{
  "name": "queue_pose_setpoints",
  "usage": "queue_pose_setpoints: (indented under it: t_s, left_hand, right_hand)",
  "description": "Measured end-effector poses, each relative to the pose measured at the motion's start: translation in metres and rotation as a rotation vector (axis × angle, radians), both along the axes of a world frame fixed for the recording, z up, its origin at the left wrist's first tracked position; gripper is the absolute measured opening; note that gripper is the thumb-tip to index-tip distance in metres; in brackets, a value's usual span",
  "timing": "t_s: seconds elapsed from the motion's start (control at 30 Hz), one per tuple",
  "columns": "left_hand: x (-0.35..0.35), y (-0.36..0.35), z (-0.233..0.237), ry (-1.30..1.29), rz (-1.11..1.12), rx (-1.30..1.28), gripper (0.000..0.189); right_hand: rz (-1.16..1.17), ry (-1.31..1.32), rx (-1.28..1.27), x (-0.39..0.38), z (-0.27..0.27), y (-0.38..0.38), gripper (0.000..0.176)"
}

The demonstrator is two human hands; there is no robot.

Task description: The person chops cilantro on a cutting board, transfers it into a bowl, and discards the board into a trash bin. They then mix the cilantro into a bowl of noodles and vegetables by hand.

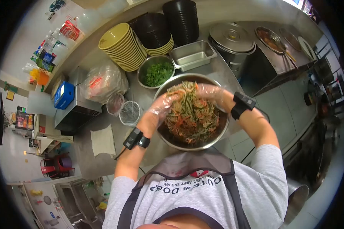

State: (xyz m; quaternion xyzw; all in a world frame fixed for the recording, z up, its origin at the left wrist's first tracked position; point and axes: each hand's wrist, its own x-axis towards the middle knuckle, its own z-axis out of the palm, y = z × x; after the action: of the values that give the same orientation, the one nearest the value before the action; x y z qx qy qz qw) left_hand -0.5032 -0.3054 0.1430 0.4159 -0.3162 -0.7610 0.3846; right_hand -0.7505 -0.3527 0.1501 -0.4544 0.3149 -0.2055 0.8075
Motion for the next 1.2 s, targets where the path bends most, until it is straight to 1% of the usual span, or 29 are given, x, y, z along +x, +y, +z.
queue_pose_setpoints:
  t_s: [0.03, 0.07, 0.13, 0.17, 0.23, 0.27, 0.33, 0.37, 0.43, 0.5, 0.53, 0.6, 0.63, 0.67, 0.7, 0.73, 0.77, 0.8, 0.83, 0.87, 0.93, 0.97, 1.0, 1.03, 1.07, 1.1, 1.13, 1.17, 1.2]
  left_hand:
    - [-0.005, 0.007, 0.034, -0.003, 0.015, 0.020, 0.035]
    - [-0.007, 0.006, 0.035, 0.049, 0.055, 0.022, 0.032]
    - [-0.012, 0.014, 0.068, 0.016, 0.097, 0.024, 0.029]
    - [-0.013, 0.013, 0.071, 0.046, 0.125, 0.004, 0.029]
    - [-0.014, 0.017, 0.084, 0.060, 0.108, -0.019, 0.029]
    - [-0.014, 0.019, 0.090, 0.073, 0.108, -0.036, 0.029]
    - [-0.011, 0.018, 0.091, 0.029, 0.096, -0.038, 0.030]
    - [-0.007, 0.016, 0.086, -0.039, 0.030, -0.092, 0.030]
    - [-0.004, 0.017, 0.083, -0.106, -0.043, -0.150, 0.031]
    - [-0.006, 0.027, 0.082, -0.212, -0.121, -0.102, 0.037]
    - [-0.005, 0.028, 0.068, -0.211, -0.128, -0.107, 0.037]
    - [-0.002, 0.029, 0.026, -0.068, -0.165, -0.003, 0.045]
    - [-0.007, 0.040, 0.029, -0.135, -0.107, 0.099, 0.046]
    - [-0.002, 0.036, -0.015, -0.304, -0.045, 0.053, 0.039]
    - [0.015, 0.022, -0.098, -0.395, -0.111, -0.101, 0.045]
    - [0.028, 0.012, -0.155, -0.486, -0.174, -0.254, 0.053]
    - [0.010, 0.028, -0.111, -0.418, 0.010, 0.080, 0.057]
    - [-0.009, 0.045, -0.059, -0.340, 0.195, 0.412, 0.063]
    - [0.011, 0.039, -0.138, -0.067, 0.099, 0.334, 0.075]
    - [0.010, 0.025, -0.166, -0.260, 0.160, 0.669, 0.087]
    - [0.002, 0.023, -0.145, -0.215, 0.120, 0.666, 0.088]
    - [-0.004, 0.030, -0.127, -0.174, 0.074, 0.667, 0.089]
    - [-0.007, 0.037, -0.111, -0.137, 0.030, 0.669, 0.090]
    - [-0.010, 0.040, -0.104, -0.101, -0.013, 0.664, 0.091]
    - [-0.013, 0.036, -0.134, -0.212, 0.037, 0.647, 0.098]
    - [-0.018, 0.045, -0.119, -0.274, 0.053, 0.539, 0.099]
    - [-0.023, 0.054, -0.102, -0.336, 0.063, 0.429, 0.099]
    - [-0.013, 0.048, -0.168, -0.176, 0.081, 0.432, 0.093]
    - [-0.011, 0.045, -0.169, -0.180, 0.082, 0.434, 0.093]
  right_hand:
    - [0.028, -0.048, -0.010, -0.002, -0.002, -0.007, 0.057]
    - [0.035, 0.109, -0.113, 0.006, 0.025, -0.005, 0.057]
    - [0.073, 0.263, -0.361, 0.015, 0.054, -0.005, 0.049]
    - [0.059, 0.268, -0.360, 0.014, 0.053, -0.007, 0.049]
    - [-0.043, 0.474, -0.592, 0.014, 0.052, -0.007, 0.040]
    - [-0.056, 0.479, -0.594, 0.013, 0.056, -0.002, 0.040]
    - [-0.019, 0.778, -0.879, 0.013, 0.075, 0.006, 0.033]
    - [0.009, 0.804, -0.912, 0.015, 0.101, 0.020, 0.033]
    - [0.042, 0.855, -0.943, 0.012, 0.100, 0.028, 0.032]
    - [0.091, 0.960, -0.976, 0.008, 0.087, 0.030, 0.029]
    - [0.139, 0.972, -0.954, 0.008, 0.082, 0.033, 0.026]
    - [0.177, 1.048, -0.910, 0.008, 0.070, 0.040, 0.027]
    - [0.210, 1.073, -0.886, 0.003, 0.044, 0.033, 0.034]
    - [0.227, 1.086, -0.861, 0.004, 0.044, 0.038, 0.031]
    - [0.212, 1.050, -0.672, -0.001, 0.030, 0.034, 0.037]
    - [0.198, 1.008, -0.483, -0.009, 0.004, 0.028, 0.044]
    - [0.006, 0.870, -0.216, -0.014, -0.022, 0.029, 0.052]
    - [0.011, 0.870, -0.219, -0.016, -0.035, 0.033, 0.052]
    - [-0.082, 0.789, 0.006, -0.016, -0.045, 0.036, 0.056]
    - [-0.175, 0.701, 0.229, -0.014, -0.054, 0.038, 0.059]
    - [-0.232, 0.743, 0.398, 0.001, -0.072, 0.031, 0.069]
    - [-0.213, 0.965, 0.376, 0.010, -0.065, 0.030, 0.072]
    - [-0.197, 0.967, 0.374, 0.010, -0.075, 0.031, 0.072]
    - [-0.166, 0.794, 0.376, 0.010, -0.093, 0.028, 0.074]
    - [-0.137, 0.618, 0.371, 0.011, -0.109, 0.024, 0.076]
    - [-0.202, 0.508, 0.407, 0.013, -0.125, 0.026, 0.071]
    - [-0.204, 0.393, 0.388, 0.013, -0.202, 0.010, 0.066]
    - [-0.208, 0.322, 0.373, 0.011, -0.197, 0.014, 0.063]
    - [-0.212, 0.254, 0.366, 0.009, -0.189, 0.021, 0.060]
